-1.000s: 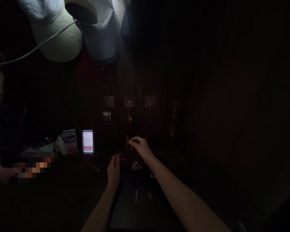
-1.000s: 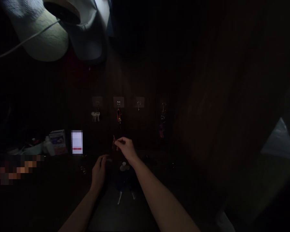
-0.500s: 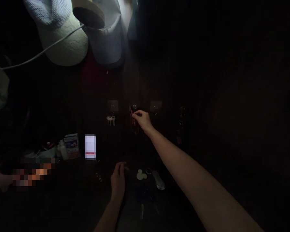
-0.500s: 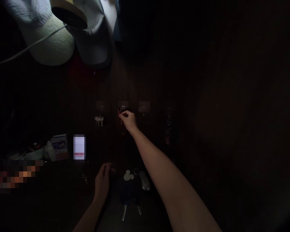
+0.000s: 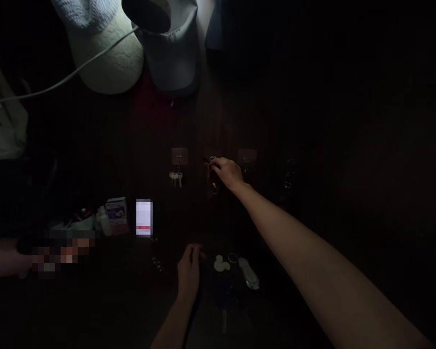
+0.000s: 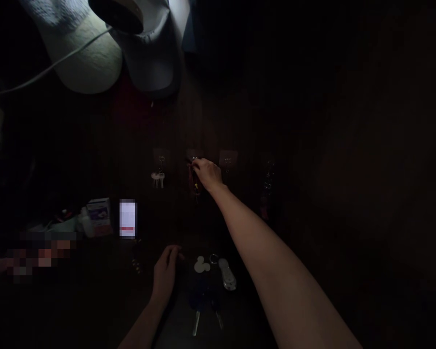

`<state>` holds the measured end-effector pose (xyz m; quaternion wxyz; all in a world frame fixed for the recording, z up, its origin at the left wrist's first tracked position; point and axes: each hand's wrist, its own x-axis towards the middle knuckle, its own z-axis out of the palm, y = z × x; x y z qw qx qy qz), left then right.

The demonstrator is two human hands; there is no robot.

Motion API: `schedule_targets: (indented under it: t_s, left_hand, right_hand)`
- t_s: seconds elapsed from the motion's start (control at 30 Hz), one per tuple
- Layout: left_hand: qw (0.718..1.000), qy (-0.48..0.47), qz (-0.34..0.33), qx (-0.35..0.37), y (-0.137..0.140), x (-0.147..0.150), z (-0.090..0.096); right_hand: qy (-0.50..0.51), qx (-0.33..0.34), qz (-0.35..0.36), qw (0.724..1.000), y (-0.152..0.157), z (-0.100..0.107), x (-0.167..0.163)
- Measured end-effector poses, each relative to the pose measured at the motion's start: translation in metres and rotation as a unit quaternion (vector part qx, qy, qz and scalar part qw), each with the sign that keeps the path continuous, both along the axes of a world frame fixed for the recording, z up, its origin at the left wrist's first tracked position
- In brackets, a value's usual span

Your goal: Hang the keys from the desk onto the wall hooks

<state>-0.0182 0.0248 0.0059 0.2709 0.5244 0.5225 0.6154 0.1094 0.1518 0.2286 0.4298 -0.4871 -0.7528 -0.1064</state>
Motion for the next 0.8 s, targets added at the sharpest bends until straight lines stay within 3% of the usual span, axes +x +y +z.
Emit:
schedule_targets:
  t_s: [0.07,0.17,0.53,0.8]
  left_hand:
    - [1.0,0.002,-0.005,0.002,0.0,0.0,-0.001]
    - [1.0,-0.002,-0.01,-0.001,0.0,0.0,-0.002]
    - [1.0,-0.013,-0.026,-0.008,0.002,0.002,-0.004]
    - [1.0,0.009,-0.021,-0.013,0.003,0.001,-0.003]
  right_hand:
    - [-0.048,0.019,-0.004,0.999,-0.001,-0.004,0.002]
    - [-0.042,0.027,-0.011,0.999,-0.001,-0.013,0.003]
    - [0.151,-0.029,0.006,0.988,0.01,-0.056,0.001]
    - [0.213,-0.038,0.058,0.975,-0.003,-0.085,0.004]
